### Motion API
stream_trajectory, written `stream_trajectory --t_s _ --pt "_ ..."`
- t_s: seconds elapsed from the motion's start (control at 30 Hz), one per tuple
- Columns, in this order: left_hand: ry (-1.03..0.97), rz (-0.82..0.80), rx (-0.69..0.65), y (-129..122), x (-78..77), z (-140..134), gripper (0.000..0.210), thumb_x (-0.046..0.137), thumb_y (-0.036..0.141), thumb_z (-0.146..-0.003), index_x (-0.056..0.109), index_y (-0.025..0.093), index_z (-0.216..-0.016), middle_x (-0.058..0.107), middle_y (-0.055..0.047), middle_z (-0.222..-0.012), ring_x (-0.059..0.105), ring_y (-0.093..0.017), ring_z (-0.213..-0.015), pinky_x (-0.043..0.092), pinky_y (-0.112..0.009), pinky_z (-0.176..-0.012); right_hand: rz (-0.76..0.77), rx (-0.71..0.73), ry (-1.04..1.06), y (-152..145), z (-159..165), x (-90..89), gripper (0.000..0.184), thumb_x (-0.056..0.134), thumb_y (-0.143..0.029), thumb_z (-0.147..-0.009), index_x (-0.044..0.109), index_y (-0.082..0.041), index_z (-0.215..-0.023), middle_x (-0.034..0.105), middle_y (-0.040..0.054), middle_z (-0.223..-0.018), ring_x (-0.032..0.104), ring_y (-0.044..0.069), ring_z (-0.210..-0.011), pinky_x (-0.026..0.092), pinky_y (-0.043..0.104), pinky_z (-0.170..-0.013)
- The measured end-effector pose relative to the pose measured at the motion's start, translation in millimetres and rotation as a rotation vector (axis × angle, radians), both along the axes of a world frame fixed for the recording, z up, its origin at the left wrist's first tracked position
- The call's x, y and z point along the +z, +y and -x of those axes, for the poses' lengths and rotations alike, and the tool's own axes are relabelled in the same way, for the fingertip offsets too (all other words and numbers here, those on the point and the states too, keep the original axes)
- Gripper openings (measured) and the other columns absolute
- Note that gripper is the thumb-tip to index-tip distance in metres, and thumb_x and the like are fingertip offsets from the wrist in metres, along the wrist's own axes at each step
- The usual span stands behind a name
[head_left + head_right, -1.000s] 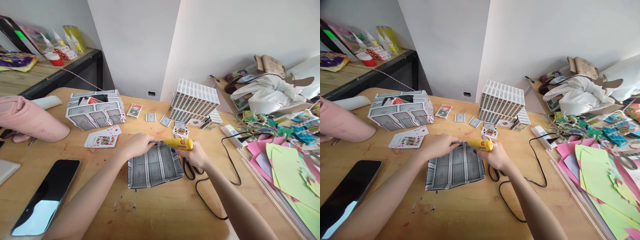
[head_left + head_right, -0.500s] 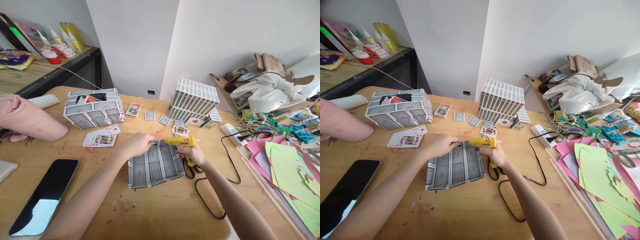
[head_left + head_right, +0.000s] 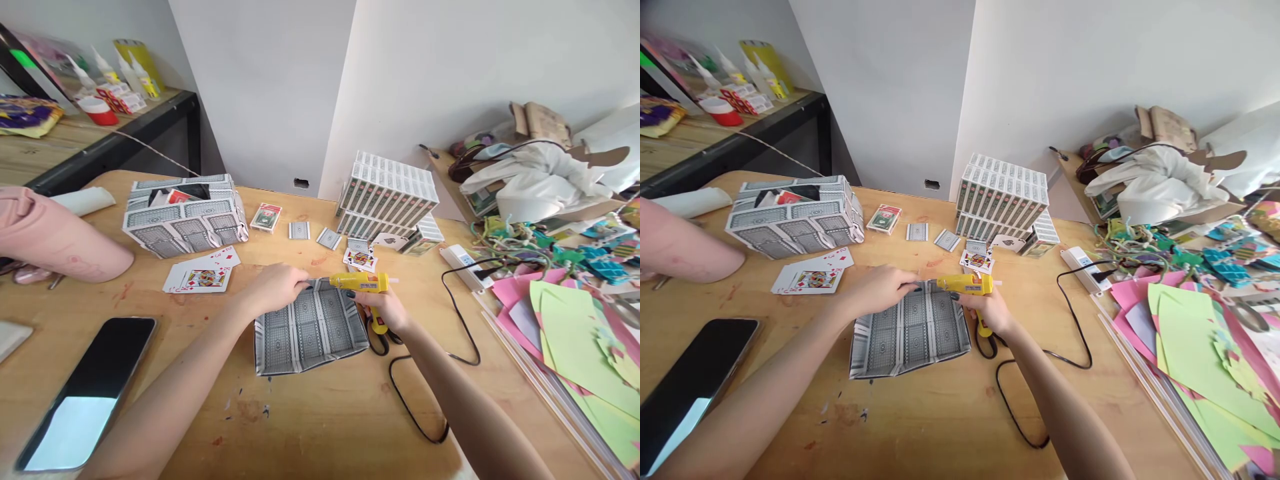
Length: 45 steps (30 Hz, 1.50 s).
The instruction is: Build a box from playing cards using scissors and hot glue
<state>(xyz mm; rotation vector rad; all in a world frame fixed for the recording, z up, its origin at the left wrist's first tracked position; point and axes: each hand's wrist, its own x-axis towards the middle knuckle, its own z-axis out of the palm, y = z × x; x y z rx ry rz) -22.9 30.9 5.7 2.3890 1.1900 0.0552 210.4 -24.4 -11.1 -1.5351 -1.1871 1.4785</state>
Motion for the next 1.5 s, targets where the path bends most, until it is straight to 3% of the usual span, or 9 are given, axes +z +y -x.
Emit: stream_trajectory --t_s 0.23,0.4,0.57,0.9,1.17,1.5 --pt "-0.027 0.021 0.016 -0.5 -0.5 1.0 0.031 0.043 0.035 -0.091 0.072 0.025 -0.095 0.074 -0.005 -0.089 0.065 -0.021 -0.078 0.044 -0.031 -0.070 0.021 0.010 0.030 -3.1 -2.7 -0.2 0.022 0.069 -0.034 -0.060 0.053 -0.019 -0.057 0.050 -0.0043 -0.050 0.043 0.010 -0.045 0.035 0.025 -0.046" --pt "-0.042 0.028 0.004 -0.5 -1.2 1.3 0.029 0.044 0.034 -0.090 0.071 0.026 -0.096 0.074 -0.004 -0.092 0.066 -0.021 -0.080 0.043 -0.031 -0.071 -0.011 0.035 0.069 -5.3 -7.6 -2.3 0.019 0.070 -0.033 -0.063 0.059 -0.018 -0.063 0.059 -0.0013 -0.057 0.054 0.015 -0.058 0.044 0.028 -0.059" --pt "-0.015 0.015 -0.021 -0.3 -1.3 0.6 0.030 0.043 0.031 -0.090 0.071 0.026 -0.098 0.074 -0.003 -0.094 0.065 -0.021 -0.080 0.042 -0.030 -0.066 -0.064 -0.001 0.029 -4.7 -11.9 3.6 0.020 0.072 -0.033 -0.062 0.065 -0.018 -0.072 0.066 -0.0001 -0.070 0.060 0.018 -0.071 0.046 0.030 -0.070" --pt "-0.012 0.021 -0.042 0.7 -1.4 0.7 0.030 0.042 0.032 -0.090 0.070 0.026 -0.101 0.073 -0.002 -0.098 0.065 -0.021 -0.082 0.041 -0.030 -0.066 -0.050 0.027 0.003 -5.2 -19.2 11.5 0.024 0.071 -0.037 -0.060 0.066 -0.017 -0.072 0.069 0.0034 -0.072 0.063 0.021 -0.072 0.049 0.034 -0.069" --pt "0.019 -0.017 -0.029 -1.1 -3.2 0.1 0.025 0.046 0.031 -0.088 0.070 0.024 -0.091 0.072 -0.005 -0.086 0.065 -0.022 -0.076 0.040 -0.030 -0.062 -0.106 0.097 -0.088 -6.3 -11.1 24.0 0.020 0.070 -0.035 -0.063 0.061 -0.017 -0.062 0.060 -0.0006 -0.056 0.054 0.015 -0.056 0.045 0.029 -0.056" --pt "-0.017 0.016 -0.009 -0.9 -3.0 0.5 0.026 0.047 0.036 -0.089 0.070 0.026 -0.095 0.073 -0.004 -0.086 0.064 -0.020 -0.076 0.042 -0.029 -0.068 -0.118 0.067 -0.054 -4.5 -3.8 16.4 0.020 0.073 -0.033 -0.061 0.063 -0.017 -0.067 0.060 -0.0019 -0.060 0.051 0.013 -0.054 0.044 0.028 -0.054"
